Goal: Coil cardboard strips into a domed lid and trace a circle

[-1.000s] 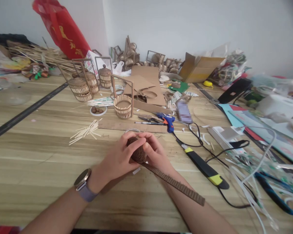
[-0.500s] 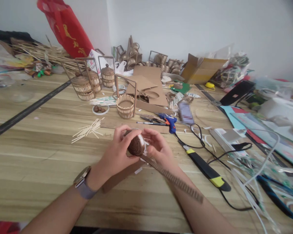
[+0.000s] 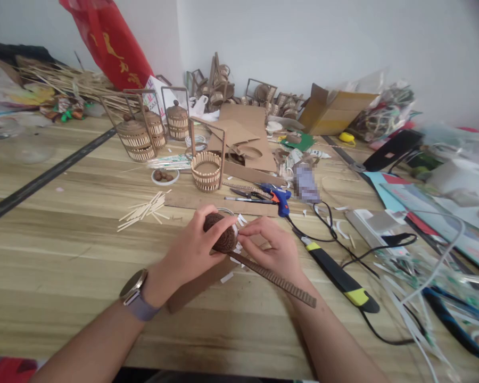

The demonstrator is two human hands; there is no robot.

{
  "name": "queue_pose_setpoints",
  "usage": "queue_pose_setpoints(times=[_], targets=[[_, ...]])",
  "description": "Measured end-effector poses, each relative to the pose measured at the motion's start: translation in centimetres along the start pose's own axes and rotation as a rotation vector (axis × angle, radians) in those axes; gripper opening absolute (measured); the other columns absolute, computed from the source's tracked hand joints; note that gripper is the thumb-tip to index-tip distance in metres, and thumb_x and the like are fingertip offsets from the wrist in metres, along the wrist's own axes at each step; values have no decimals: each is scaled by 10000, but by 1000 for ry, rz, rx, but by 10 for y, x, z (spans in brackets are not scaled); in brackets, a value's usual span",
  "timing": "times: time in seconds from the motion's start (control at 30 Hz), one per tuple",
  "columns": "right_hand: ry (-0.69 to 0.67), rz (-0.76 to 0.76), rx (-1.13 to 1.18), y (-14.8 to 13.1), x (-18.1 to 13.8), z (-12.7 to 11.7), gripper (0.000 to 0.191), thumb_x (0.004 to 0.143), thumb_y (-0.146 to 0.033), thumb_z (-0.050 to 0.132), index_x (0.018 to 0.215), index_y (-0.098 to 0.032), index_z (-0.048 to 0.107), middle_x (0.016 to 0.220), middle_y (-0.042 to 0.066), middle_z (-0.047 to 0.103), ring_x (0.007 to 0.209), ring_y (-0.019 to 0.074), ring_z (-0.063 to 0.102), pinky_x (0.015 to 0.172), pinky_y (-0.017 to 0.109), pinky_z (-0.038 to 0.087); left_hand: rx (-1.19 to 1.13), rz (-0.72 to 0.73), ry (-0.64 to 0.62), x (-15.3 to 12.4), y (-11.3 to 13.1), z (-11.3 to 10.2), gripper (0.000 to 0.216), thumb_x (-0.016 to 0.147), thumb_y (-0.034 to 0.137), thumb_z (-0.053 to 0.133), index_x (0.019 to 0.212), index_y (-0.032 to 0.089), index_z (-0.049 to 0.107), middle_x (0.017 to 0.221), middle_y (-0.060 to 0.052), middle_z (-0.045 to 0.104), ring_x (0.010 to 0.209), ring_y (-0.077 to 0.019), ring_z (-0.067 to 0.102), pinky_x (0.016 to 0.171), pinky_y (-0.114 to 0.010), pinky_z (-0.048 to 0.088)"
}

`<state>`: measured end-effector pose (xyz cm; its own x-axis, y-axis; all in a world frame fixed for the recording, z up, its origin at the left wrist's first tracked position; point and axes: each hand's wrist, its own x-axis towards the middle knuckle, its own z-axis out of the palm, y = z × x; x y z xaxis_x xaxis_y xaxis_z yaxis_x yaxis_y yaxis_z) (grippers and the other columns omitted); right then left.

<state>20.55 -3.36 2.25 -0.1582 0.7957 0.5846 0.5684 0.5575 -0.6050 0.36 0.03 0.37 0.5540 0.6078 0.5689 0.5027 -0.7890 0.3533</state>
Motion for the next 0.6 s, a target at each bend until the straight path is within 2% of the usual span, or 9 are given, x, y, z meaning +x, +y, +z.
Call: queue_pose_setpoints(times=[0.13,0.6], targets=[[-67,-44,-61,1,0,-2,107,889,-204,650,792,-246,663,771,19,726,728,200,655,707,353,453,38,64,-40,0,-5,-2,725,755,50,677,1376,321,420,1298,-104,388,1173,-297,522,963,-469,559],[-53,11,16,-1,-1,6,145,883,-211,623,742,-244,636,713,26,700,689,197,651,653,322,489,-14,-11,-46,-1,-6,-1,732,729,68,709,1363,339,463,1303,-91,405,1188,-293,527,991,-456,552]])
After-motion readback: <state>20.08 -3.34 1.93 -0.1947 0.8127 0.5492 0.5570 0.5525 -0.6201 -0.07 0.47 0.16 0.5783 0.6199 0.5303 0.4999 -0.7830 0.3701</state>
